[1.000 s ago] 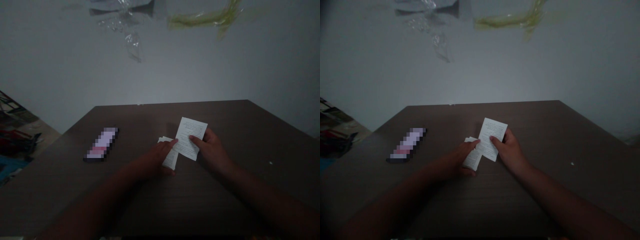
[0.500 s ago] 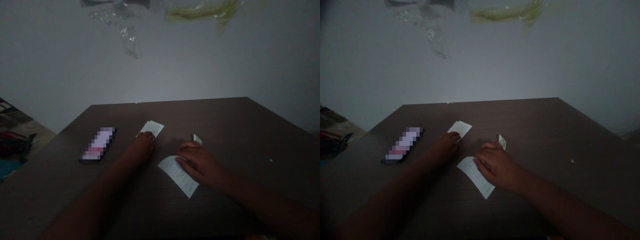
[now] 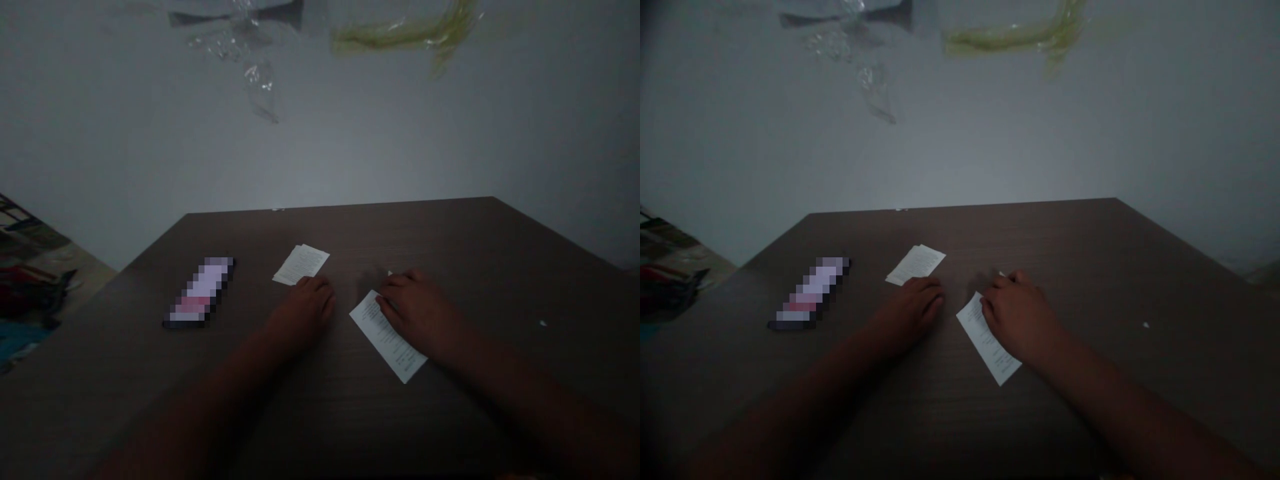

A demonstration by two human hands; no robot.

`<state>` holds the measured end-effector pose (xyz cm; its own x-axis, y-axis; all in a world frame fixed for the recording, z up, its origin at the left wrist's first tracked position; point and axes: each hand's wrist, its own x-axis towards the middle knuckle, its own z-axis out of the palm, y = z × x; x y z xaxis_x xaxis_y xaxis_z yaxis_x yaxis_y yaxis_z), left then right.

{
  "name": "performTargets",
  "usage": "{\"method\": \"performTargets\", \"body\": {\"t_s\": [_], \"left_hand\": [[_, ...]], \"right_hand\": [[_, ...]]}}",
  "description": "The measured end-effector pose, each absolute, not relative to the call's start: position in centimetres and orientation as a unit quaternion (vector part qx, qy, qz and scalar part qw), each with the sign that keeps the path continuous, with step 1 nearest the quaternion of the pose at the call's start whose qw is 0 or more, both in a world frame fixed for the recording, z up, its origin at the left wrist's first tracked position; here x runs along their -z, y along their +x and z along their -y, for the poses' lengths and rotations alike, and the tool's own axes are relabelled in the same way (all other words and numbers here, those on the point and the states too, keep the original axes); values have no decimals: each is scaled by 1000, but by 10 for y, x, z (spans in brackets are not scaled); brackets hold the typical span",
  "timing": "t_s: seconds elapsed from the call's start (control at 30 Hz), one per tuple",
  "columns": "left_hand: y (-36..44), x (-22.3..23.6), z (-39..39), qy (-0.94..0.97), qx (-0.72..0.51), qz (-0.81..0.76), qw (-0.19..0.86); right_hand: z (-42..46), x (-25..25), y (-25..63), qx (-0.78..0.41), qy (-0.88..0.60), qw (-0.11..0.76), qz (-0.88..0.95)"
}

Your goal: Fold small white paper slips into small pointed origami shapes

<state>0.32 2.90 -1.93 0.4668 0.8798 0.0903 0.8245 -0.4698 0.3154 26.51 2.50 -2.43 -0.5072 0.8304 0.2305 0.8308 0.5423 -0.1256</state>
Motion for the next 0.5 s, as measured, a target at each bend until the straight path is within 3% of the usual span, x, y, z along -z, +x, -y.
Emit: {"method": "performTargets", "body": {"t_s": [0.27, 0.5], "left_hand": [[5, 20, -24, 841, -93, -517, 130], [8, 32, -20, 830, -90, -533, 137]], "right_hand": [[-46, 42, 262, 3, -455, 145, 879], [-63, 54, 263, -92, -438, 260, 856]]}}
